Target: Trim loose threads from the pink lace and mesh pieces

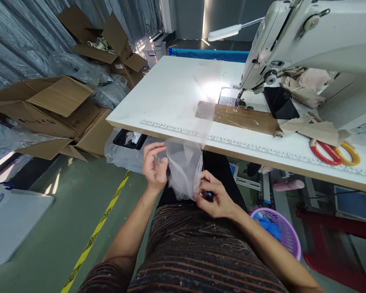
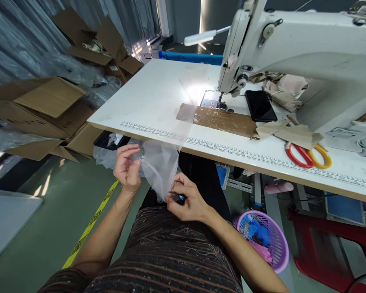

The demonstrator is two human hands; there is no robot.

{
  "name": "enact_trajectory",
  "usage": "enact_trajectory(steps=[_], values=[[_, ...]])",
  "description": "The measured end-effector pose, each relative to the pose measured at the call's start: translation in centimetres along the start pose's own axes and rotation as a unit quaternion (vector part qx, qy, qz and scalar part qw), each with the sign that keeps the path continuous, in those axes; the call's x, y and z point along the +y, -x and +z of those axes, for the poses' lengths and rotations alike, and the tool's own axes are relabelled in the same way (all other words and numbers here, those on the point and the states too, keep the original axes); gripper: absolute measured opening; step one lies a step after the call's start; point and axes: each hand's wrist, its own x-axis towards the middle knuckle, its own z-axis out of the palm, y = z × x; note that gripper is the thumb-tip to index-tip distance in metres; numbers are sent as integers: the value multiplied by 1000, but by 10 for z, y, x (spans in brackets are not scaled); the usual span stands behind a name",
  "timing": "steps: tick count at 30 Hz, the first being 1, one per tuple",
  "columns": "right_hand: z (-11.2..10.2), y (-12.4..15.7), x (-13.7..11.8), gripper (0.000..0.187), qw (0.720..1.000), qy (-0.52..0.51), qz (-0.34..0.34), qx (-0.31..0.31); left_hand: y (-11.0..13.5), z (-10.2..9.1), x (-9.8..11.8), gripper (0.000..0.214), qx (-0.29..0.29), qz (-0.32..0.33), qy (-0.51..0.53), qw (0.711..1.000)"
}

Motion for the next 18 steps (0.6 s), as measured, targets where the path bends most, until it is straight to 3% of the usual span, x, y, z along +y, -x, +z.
enact_trajectory(steps=[2, 3, 6, 8, 10, 13, 16, 18], values=[[1, 8, -6, 7, 998, 3, -33, -47, 1, 6, 0, 28, 34, -18, 70, 997], [1, 12, -8, 6, 996, 4, -42, -73, 3, 9, 0, 29, 16, -40, 95, 995], [1, 18, -15, 9, 989, 2, -60, -133, 12, 16, 4, 34, -175, -135, 123, 967], [1, 20, -20, 10, 986, -9, -71, -151, 17, 20, 8, 42, -314, -208, 155, 913], [0, 21, -24, 10, 984, -21, -70, -164, 22, 24, 10, 49, -394, -270, 220, 851], [-4, 22, -25, 8, 980, -29, -46, -190, 28, 28, 11, 43, -408, -332, 317, 789], [-15, 17, -19, 9, 980, -18, 20, -196, 29, 25, 12, 42, -381, -395, 322, 772], [-24, 11, -11, 11, 987, 6, 82, -140, 27, 20, 14, 42, -362, -436, 282, 774]])
